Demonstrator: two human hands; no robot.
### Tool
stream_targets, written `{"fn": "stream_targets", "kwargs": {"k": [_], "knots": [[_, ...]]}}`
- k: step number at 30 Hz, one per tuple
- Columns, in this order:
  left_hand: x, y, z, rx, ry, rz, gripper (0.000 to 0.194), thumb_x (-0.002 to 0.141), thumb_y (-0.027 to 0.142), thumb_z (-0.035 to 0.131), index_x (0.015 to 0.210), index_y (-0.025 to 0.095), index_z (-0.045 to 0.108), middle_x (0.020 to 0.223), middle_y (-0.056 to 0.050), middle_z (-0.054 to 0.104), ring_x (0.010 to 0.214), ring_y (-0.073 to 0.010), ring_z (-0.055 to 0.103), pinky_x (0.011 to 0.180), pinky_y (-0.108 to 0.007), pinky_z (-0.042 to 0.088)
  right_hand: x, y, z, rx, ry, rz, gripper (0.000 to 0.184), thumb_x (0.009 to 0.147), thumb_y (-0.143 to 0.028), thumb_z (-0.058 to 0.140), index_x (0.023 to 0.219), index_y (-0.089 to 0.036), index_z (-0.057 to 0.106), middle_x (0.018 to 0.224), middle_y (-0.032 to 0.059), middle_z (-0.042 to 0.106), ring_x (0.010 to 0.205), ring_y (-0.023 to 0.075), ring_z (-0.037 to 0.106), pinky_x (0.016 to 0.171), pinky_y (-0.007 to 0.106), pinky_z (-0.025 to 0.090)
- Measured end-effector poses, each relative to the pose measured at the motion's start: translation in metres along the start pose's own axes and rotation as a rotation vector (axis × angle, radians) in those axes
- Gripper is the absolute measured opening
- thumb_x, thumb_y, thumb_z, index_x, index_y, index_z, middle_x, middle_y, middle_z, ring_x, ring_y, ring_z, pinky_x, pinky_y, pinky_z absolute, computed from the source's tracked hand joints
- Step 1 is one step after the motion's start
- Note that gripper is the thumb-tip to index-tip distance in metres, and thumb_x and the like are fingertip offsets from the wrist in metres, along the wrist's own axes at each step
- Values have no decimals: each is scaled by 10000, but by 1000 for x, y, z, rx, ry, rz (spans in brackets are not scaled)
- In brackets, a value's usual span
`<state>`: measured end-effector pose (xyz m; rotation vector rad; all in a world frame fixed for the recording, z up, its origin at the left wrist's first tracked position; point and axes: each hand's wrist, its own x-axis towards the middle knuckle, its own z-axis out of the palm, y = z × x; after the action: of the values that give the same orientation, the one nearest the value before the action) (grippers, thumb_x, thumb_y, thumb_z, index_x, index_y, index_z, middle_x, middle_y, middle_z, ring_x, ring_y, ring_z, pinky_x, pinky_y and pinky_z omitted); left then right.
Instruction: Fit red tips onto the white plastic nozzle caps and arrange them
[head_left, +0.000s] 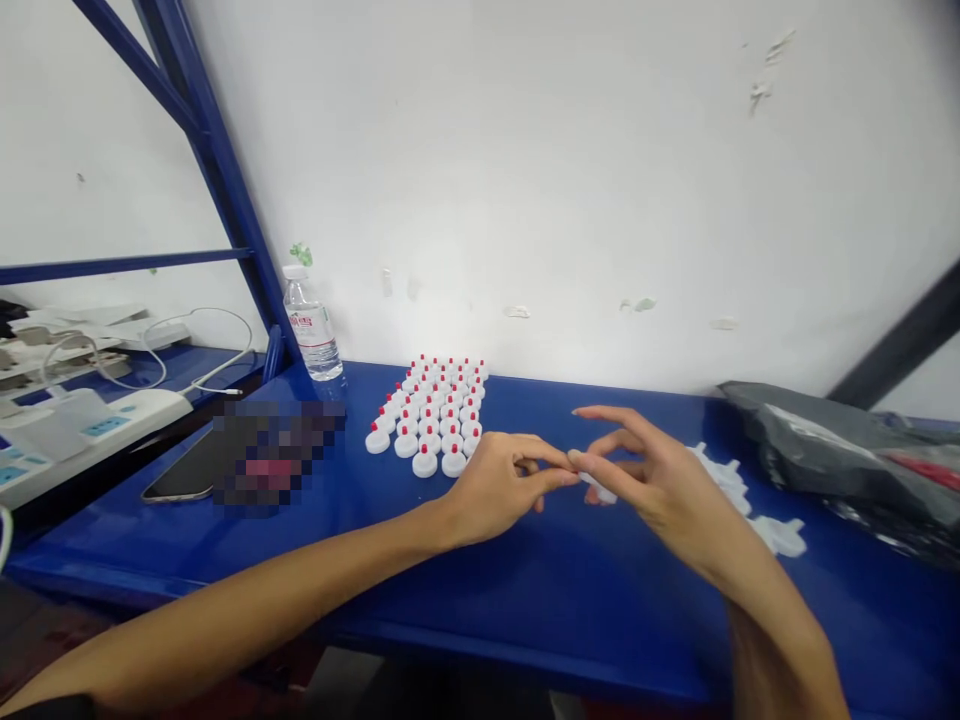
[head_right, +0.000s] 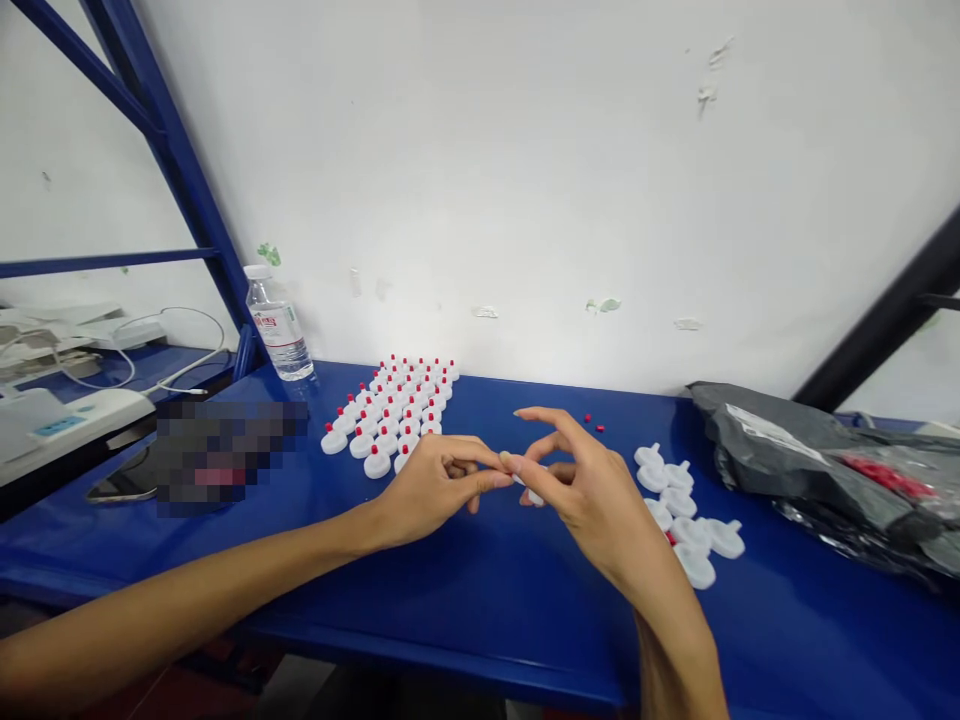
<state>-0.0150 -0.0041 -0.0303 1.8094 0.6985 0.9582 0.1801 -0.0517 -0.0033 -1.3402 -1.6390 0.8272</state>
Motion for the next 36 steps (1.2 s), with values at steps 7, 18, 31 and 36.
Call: {"fn": "stream_targets", "kwargs": {"k": [7, 18, 31, 36], "knots": [[-10, -1, 13, -100, 24, -115, 221, 852, 341, 747, 930, 145, 812, 574, -8, 646, 508, -112, 576, 513, -225, 412, 4, -11, 15, -195, 214, 13, 482, 851, -590, 708, 1224, -292, 645, 855, 20, 742, 653, 217, 741, 597, 291, 508], [-13, -4, 16, -34, 120, -19, 222, 870, 351, 746, 972, 170, 825, 789, -50, 743, 530, -93, 592, 510, -216, 431, 6, -7, 21, -102, 289, 84, 431, 843, -639, 679, 1066, -270, 684, 694, -5, 714, 609, 219, 734, 579, 297, 582], [-12, -11, 15, -47, 86, 107, 140, 857, 313, 781, 929, 203, 829, 800, -23, 767, 532, -81, 612, 525, -200, 463, 5, -6, 19, -41, 196, 94, 420, 862, -633, 662, 1046, -255, 660, 609, -49, 648, 491, 173, 689, 498, 259, 582], [-12, -11, 15, -162, 72, 74, 103, 828, 278, 806, 898, 205, 828, 776, -14, 775, 540, -95, 645, 540, -203, 499, 4, -7, 18, 46, 168, 100, 434, 829, -625, 708, 1030, -245, 650, 586, -67, 608, 476, 161, 670, 472, 245, 568]]}}
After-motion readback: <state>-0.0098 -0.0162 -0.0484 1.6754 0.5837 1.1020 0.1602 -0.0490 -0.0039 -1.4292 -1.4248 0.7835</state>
